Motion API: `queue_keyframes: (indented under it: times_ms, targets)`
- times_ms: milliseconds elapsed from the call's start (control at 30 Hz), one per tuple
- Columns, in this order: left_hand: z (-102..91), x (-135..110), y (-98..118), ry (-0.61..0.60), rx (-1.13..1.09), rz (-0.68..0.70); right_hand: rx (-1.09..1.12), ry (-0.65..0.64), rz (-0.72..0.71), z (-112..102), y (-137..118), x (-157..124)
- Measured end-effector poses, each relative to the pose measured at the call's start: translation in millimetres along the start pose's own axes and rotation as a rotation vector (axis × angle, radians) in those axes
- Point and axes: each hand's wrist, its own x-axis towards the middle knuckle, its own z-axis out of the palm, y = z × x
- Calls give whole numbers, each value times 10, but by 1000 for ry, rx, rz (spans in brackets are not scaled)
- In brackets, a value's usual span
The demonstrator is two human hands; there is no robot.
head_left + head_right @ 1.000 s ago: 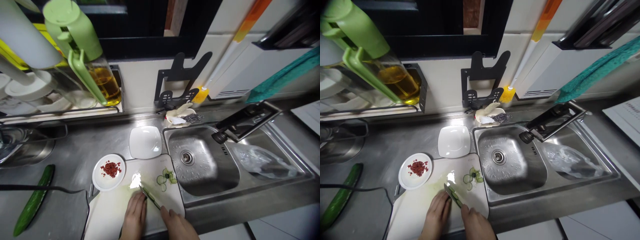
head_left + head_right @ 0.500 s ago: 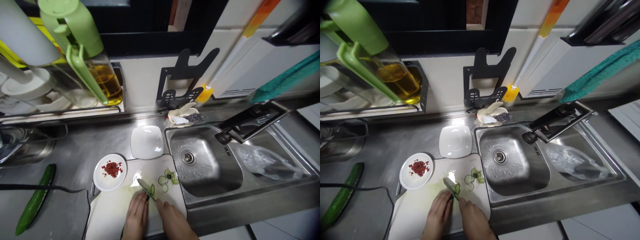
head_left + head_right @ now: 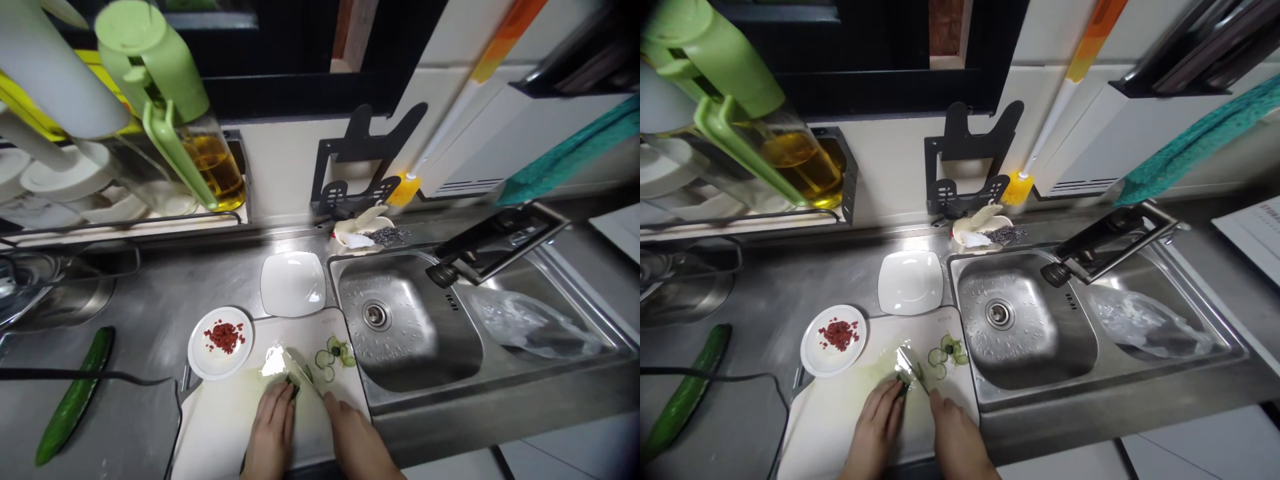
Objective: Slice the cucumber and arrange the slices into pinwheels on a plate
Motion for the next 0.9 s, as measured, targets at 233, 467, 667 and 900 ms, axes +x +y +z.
queue_keyframes:
  times_ms: [233, 467, 667, 900]
  targets:
    - [-44, 28, 29, -19, -13, -3, -63, -130, 32, -138, -69, -192]
    - [-52, 35, 34, -4, -5, 9, -114, -109, -10, -63, -47, -299]
    - [-33, 32, 30, 16, 19, 30, -181, -61, -32, -9, -22, -342]
    - [-22, 27, 20, 29, 5, 25, -212, -42, -57, -8, -30, -330]
